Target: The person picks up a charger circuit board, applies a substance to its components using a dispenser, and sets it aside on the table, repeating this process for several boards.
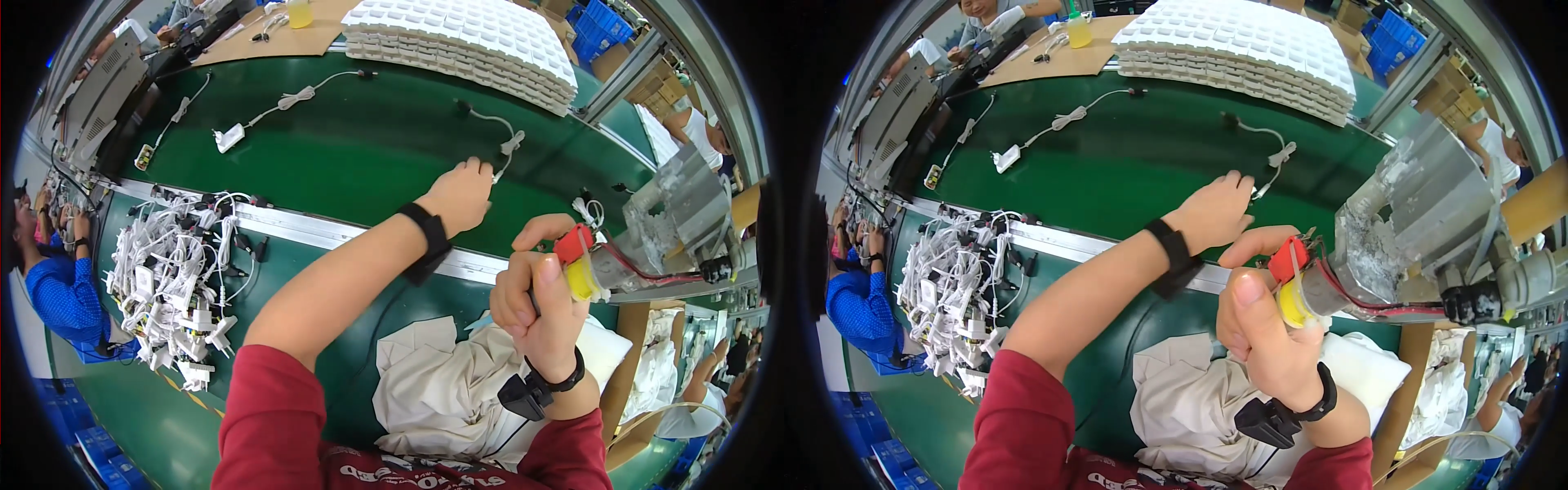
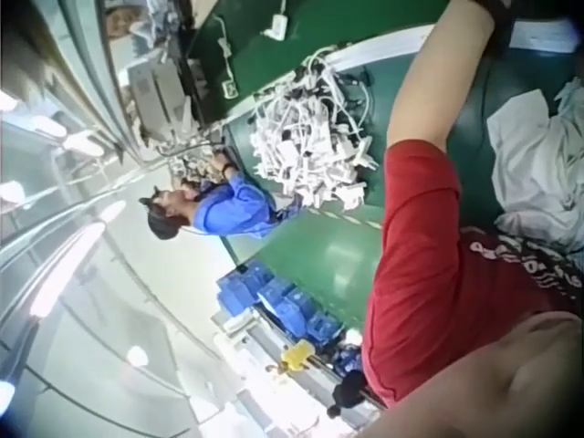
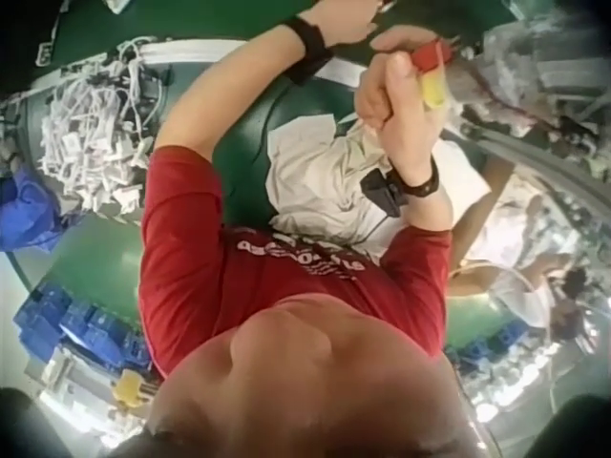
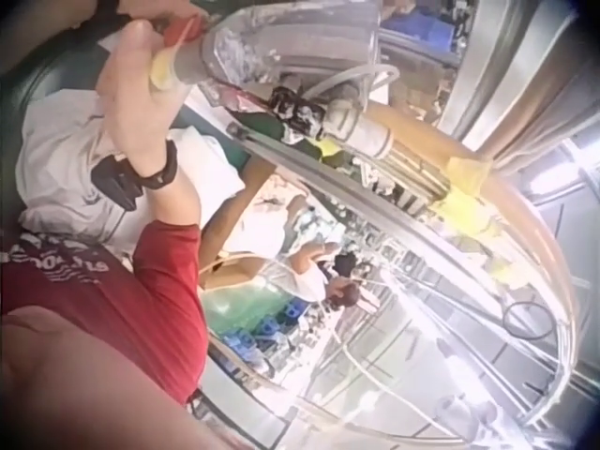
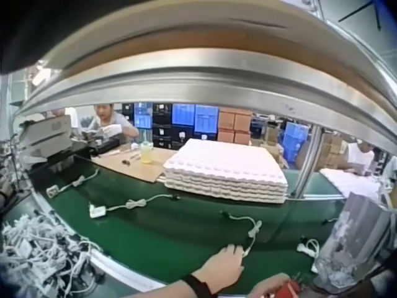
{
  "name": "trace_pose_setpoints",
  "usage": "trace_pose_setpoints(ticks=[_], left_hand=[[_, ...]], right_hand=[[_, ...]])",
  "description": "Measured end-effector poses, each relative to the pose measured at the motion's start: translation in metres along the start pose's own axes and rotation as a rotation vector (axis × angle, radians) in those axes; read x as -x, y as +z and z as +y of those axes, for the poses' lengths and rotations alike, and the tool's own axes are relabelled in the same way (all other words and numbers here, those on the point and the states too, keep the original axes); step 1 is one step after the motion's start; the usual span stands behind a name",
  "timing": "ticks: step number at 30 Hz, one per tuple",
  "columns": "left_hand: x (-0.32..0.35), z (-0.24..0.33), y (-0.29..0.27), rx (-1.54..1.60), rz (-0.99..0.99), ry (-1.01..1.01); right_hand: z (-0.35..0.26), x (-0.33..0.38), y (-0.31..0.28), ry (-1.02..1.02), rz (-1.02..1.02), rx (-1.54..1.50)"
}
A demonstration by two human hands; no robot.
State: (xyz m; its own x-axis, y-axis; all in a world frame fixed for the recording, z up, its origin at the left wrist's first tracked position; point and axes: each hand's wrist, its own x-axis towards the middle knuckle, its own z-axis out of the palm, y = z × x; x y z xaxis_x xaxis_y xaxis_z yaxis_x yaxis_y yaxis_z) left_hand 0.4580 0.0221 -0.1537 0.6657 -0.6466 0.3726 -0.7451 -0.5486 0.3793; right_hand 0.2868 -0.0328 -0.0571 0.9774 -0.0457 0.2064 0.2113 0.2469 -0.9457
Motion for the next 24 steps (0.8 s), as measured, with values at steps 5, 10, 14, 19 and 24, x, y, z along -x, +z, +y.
trace_pose_setpoints(ticks=[5, 10, 14, 19, 24], left_hand=[[0.015, -0.062, -0.065, -0.286, 0.179, -0.032], [0.087, -0.226, -0.152, -1.073, -0.013, -0.476], [0.103, -0.245, -0.142, -1.033, -0.214, -0.631], [0.055, -0.157, -0.125, -0.031, -0.163, -0.763], [0.048, -0.059, -0.104, 1.378, -0.029, -0.774]], right_hand=[[-0.001, 0.001, -0.004, -0.003, 0.031, 0.009], [-0.001, 0.0, 0.002, -0.015, -0.013, 0.016], [0.002, -0.001, 0.004, -0.009, -0.004, 0.004], [0.002, -0.001, 0.004, -0.015, 0.046, 0.054], [-0.001, -0.004, -0.002, -0.022, 0.086, 0.065]])
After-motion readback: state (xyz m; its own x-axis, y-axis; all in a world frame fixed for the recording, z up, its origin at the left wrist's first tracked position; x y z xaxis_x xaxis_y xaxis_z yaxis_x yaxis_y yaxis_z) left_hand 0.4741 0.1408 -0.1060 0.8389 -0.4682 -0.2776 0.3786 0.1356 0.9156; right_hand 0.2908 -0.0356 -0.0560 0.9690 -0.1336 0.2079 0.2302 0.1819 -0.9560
